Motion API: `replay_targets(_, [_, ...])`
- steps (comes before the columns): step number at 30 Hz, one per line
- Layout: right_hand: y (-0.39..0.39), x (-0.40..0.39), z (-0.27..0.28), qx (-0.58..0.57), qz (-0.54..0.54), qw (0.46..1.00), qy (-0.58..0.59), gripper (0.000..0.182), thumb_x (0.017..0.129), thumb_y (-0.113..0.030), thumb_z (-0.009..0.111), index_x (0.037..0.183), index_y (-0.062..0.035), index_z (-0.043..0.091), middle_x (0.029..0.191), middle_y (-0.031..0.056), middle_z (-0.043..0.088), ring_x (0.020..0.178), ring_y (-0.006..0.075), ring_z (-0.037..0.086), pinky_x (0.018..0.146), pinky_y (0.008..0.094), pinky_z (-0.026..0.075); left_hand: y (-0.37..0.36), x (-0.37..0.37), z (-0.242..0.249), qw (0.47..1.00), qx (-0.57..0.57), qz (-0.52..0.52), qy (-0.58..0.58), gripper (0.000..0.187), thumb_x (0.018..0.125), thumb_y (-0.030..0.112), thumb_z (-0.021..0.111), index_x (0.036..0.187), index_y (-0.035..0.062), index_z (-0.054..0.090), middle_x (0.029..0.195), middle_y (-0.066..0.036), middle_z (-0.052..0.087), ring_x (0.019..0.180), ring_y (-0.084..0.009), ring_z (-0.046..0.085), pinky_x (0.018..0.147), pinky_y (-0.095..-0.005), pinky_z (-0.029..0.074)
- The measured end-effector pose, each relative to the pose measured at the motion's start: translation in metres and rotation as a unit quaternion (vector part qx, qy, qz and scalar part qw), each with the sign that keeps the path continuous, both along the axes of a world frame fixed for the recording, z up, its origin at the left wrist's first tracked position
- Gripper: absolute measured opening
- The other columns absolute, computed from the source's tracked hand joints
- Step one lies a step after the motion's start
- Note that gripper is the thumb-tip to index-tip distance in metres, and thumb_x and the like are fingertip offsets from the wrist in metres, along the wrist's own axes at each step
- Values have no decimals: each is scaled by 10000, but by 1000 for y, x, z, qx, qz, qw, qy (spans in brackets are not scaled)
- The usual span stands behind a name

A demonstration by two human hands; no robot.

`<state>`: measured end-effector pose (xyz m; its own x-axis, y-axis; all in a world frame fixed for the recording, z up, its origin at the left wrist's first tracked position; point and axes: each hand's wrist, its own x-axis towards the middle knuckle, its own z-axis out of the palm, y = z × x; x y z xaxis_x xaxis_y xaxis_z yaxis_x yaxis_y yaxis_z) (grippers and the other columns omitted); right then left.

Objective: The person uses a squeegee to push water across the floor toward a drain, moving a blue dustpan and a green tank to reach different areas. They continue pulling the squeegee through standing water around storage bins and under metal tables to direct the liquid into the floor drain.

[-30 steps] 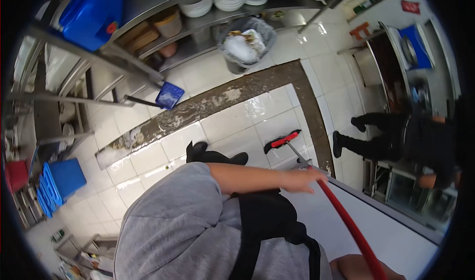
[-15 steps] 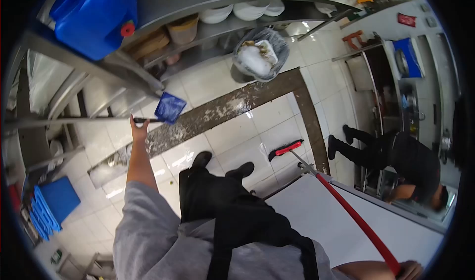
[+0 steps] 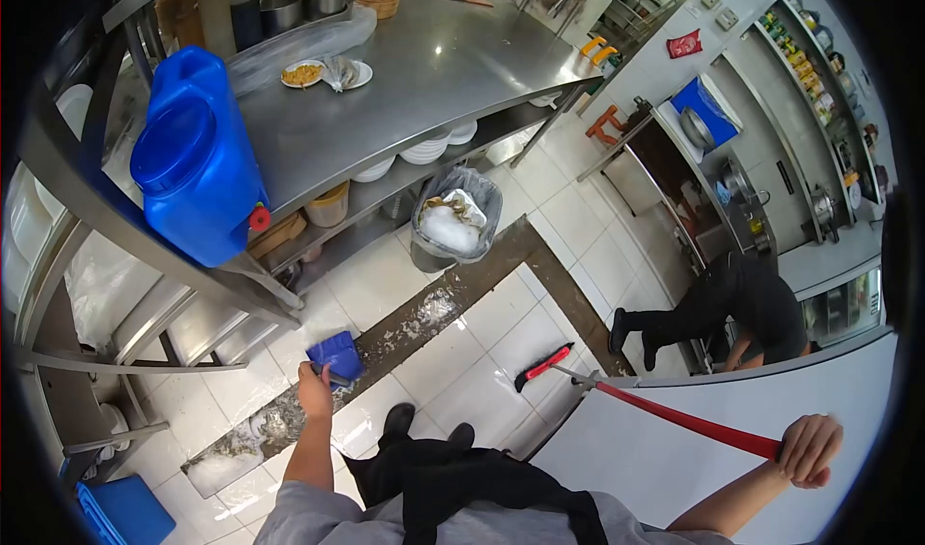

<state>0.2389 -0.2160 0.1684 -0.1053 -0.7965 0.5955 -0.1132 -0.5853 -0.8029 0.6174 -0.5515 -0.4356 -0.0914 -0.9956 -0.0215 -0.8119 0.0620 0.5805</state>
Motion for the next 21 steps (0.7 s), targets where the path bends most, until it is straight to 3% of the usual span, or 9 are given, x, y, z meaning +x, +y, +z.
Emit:
replay_targets(6, [23,6,2,-2,66,998,10,377,860,-36,647,553,-96,436,404,11,486,278,94,450,295,204,447,-13,-36,7,995,23,67,76,310,911,247,634,955,-21,483,769,-233,608,689,-421,588,642,-474,454])
replay_targets(8, [35,13,-1,-35,18,999,-5,379,858,-32,648,547,-99,441,408,11,489,290,91,459,305,208,453,-12,-50,4,995,38,57,78,318,918,253,622,977,-32,495,754,-239,619,691,-424,605,636,-474,463])
replay_targets(10, [44,12,1,-26,79,996,16,387,851,-5,649,538,-97,442,414,19,493,306,91,474,313,227,466,-3,-68,13,995,40,46,79,367,926,318,599,942,-28,477,804,-264,627,749,-446,611,644,-499,473])
replay_targets(12, [60,7,0,18,107,994,-20,395,822,-90,712,535,-149,448,431,-23,518,343,67,503,348,180,439,4,-84,6,996,-3,11,89,385,934,340,583,940,-32,482,779,-258,629,718,-428,624,628,-492,477])
replay_targets(14, [65,10,-1,2,111,991,75,361,904,-342,657,668,-123,494,499,-74,455,370,36,386,398,190,348,13,-103,22,986,96,28,132,385,939,352,577,931,-22,485,705,-216,632,619,-369,638,590,-465,481])
replay_targets(17, [84,12,-13,-49,64,996,47,388,901,-376,650,640,-140,488,494,-76,434,375,39,374,416,186,322,24,-123,23,973,107,43,202,364,948,335,576,920,-11,466,668,-172,624,589,-312,642,557,-418,481])
replay_targets(18, [89,11,-15,-64,58,996,38,391,902,-379,645,634,-144,485,492,-78,424,379,37,370,426,187,321,25,-126,23,974,97,26,202,362,957,299,580,923,-38,454,697,-144,616,593,-214,662,509,-328,518])
replay_targets(20, [100,5,-19,-74,70,994,37,385,906,-357,639,634,-144,469,494,-82,391,393,30,367,431,192,326,29,-132,29,971,93,30,220,353,953,298,590,929,-32,467,709,-131,618,596,-191,649,525,-318,512])
replay_targets(21, [106,0,-21,-66,86,993,42,379,912,-353,632,643,-142,468,501,-83,395,395,29,369,425,191,325,31,-133,39,977,77,22,198,350,934,304,611,938,-18,472,678,-178,626,587,-269,645,557,-375,486])
